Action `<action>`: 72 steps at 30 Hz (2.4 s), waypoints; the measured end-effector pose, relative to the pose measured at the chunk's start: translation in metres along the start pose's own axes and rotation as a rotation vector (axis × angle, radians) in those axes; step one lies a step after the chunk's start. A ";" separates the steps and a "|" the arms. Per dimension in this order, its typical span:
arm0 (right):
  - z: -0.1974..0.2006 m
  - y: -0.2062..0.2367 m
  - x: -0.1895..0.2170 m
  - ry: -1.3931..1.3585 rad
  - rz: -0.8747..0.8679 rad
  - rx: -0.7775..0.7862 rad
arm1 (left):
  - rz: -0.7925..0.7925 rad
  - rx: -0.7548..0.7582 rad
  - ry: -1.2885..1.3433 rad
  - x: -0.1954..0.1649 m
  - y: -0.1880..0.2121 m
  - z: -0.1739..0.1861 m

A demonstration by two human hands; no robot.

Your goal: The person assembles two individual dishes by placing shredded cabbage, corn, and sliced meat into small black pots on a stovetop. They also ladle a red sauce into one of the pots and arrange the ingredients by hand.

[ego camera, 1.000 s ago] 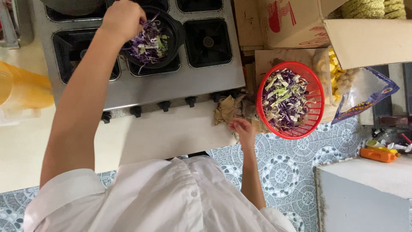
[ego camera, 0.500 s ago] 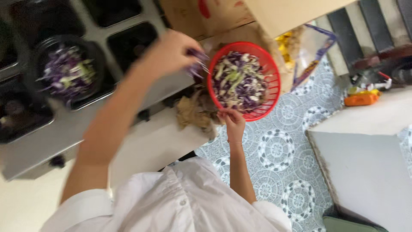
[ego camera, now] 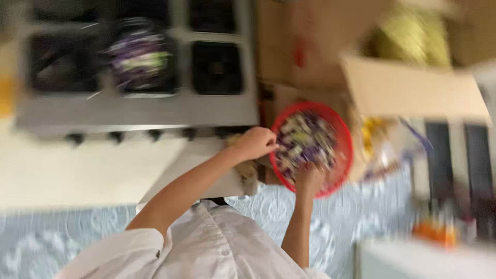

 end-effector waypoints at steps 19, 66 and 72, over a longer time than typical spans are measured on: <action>-0.032 0.271 0.708 -0.856 1.423 0.532 | 1.013 -1.350 0.506 0.276 0.730 0.145; 0.208 1.998 1.062 0.005 3.027 0.980 | 2.267 -2.727 0.046 0.007 2.209 -0.326; 0.355 2.270 0.975 -0.279 3.460 1.098 | 2.362 -2.967 0.319 -0.028 2.308 -0.452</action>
Point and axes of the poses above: each hand's wrist, its own y-axis away from the middle knuckle, its own z-axis out of the back of the hand, x = y × z, the point moved 9 cm from there along -y, towards the middle knuckle, and after that the axes turned 12 degrees about z, right-handed, at the moved point
